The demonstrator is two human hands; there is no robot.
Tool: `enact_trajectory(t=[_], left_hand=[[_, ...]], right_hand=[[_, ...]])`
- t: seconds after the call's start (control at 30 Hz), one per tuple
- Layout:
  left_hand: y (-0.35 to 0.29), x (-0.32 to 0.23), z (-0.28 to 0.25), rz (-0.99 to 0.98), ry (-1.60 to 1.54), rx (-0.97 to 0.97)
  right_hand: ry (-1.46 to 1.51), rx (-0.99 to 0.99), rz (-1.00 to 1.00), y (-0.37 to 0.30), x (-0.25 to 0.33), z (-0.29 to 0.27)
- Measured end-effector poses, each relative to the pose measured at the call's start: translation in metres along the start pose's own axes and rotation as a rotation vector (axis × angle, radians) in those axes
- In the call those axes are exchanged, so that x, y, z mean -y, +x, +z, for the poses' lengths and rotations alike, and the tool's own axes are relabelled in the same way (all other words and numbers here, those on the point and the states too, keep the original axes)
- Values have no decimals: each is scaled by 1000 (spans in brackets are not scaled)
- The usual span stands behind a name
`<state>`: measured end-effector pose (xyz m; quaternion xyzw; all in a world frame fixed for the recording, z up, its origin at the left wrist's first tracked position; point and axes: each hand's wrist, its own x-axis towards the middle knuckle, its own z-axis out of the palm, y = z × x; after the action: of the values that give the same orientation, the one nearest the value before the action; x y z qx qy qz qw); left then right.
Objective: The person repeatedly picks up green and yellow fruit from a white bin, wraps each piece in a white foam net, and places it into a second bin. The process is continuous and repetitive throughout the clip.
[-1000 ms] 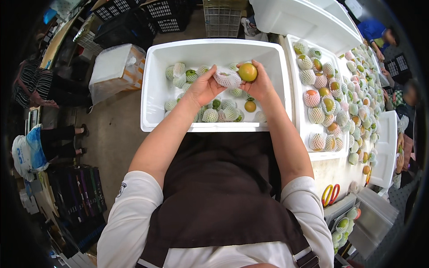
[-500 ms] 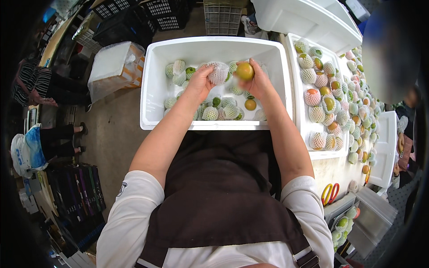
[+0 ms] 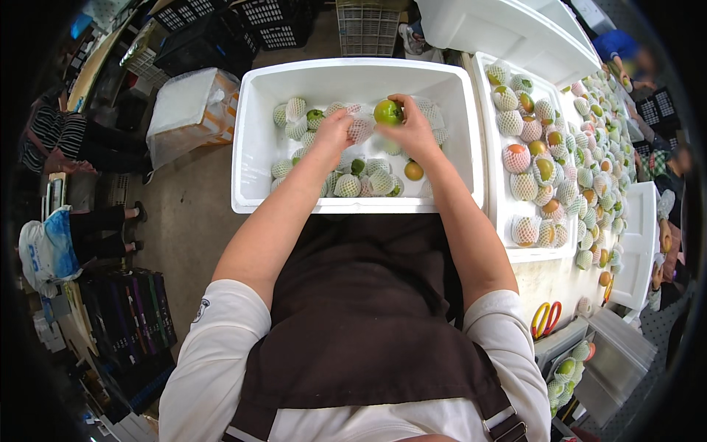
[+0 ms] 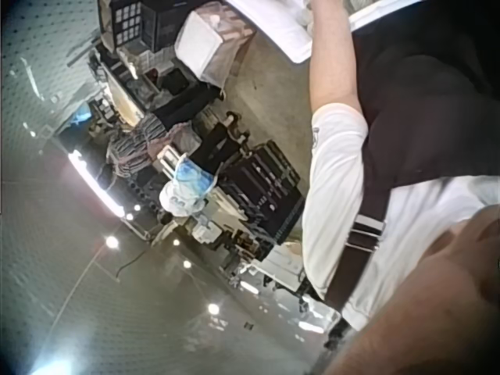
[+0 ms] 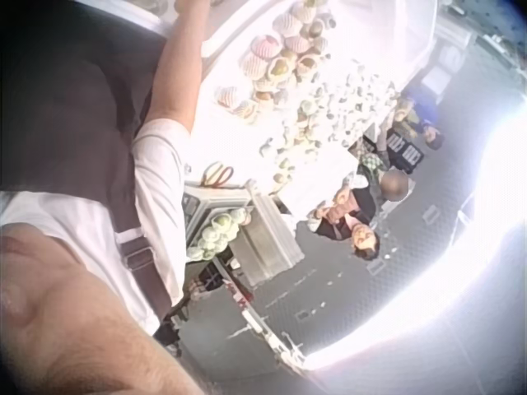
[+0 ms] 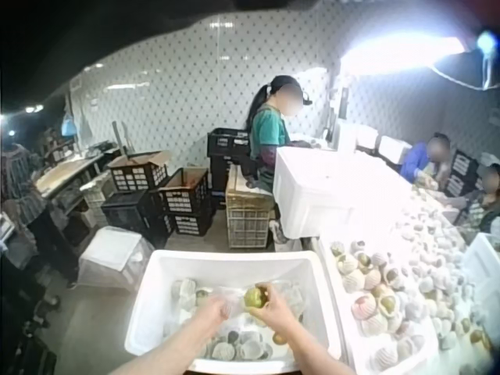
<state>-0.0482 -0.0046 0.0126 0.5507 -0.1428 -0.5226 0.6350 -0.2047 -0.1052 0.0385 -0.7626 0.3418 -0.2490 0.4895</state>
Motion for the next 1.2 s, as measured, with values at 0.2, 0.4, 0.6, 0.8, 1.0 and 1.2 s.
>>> enact_trajectory(t=[0.2, 0.4, 0.6, 0.8, 1.0, 1.2], left_hand=[[-2, 0, 4, -50, 25, 139], [-9, -6, 13, -77, 46, 278], [-7, -3, 9, -83, -38, 296], [-14, -9, 14, -43, -4, 354], [-14, -3, 15, -50, 165, 413], [-11, -4, 13, -56, 45, 386]], right_hand=[[-159, -28, -197, -1, -5, 2], [-219, -8, -208, -5, 3, 4], [116, 114, -34, 1, -8, 4], [391, 198, 120, 2, -8, -6], [333, 158, 150, 5, -17, -3], [391, 127, 218, 5, -10, -7]])
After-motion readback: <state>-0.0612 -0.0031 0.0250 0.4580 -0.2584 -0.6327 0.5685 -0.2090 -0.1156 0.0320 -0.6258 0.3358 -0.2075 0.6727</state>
